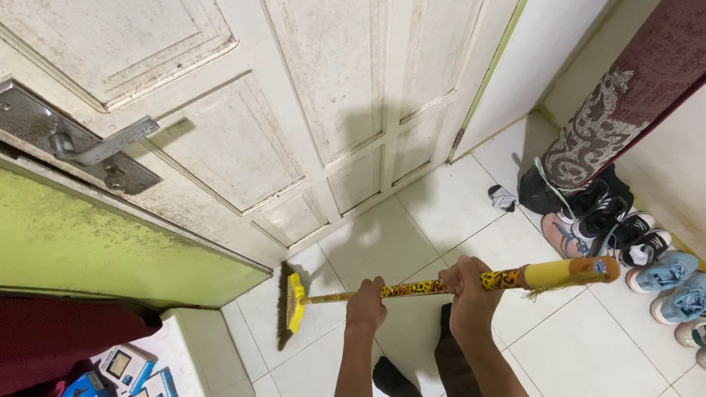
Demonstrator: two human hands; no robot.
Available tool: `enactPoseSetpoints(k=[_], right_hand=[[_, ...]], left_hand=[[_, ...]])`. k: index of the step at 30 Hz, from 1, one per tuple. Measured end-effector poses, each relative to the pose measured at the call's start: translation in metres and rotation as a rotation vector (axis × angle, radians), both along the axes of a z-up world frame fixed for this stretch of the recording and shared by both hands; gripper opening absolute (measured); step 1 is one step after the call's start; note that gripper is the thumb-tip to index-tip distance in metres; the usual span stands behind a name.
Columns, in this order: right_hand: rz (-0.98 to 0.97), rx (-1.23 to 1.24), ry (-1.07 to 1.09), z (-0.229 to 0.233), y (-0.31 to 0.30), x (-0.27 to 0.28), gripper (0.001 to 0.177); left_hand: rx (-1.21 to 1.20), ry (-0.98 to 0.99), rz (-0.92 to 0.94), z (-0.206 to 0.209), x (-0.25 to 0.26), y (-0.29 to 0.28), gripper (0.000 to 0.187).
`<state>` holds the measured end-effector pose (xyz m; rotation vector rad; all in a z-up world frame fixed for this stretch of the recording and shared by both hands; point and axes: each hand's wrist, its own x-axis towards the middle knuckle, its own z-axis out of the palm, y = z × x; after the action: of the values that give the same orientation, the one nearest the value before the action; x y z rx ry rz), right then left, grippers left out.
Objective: The person sweeps the floor with a broom, moving the broom head across the tiles near a doorway.
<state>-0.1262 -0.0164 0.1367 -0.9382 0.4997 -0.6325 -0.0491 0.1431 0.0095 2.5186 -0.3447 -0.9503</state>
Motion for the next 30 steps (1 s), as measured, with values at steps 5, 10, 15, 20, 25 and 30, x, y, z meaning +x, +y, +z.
enactPoseSetpoints(k=[5,10,15,20,25,30], right_hand=[[-0.017,-0.095,-0.012,0.008,-0.003,-0.004,0.041],[-0.081,-0.203,-0.051,0.033,-0.021,-0.007,0.038],[-0.223,-0.227,0.034,0.049,-0.045,-0.006,0.034],[-0.169,-0.156,-0.106,0.032,-0.056,-0.007,0.040],[-0.100,-0.079,-0.062,0.008,-0.025,0.004,0.035],[0.076,-0.006,0.004,-0.005,-0.001,0.001,0.042]], left_hand=[[-0.114,-0.016,0.067,-0.008,-0.002,-0.017,0.039],[-0.233,-0.127,0.039,-0.018,-0.007,-0.053,0.031],[-0.221,-0.177,-0.043,-0.002,-0.004,-0.072,0.036],[-0.072,-0.173,-0.179,0.015,-0.004,-0.060,0.030],[0.029,-0.043,-0.127,0.000,-0.002,-0.019,0.042],[0.053,-0.012,-0.048,-0.009,-0.007,0.012,0.046]])
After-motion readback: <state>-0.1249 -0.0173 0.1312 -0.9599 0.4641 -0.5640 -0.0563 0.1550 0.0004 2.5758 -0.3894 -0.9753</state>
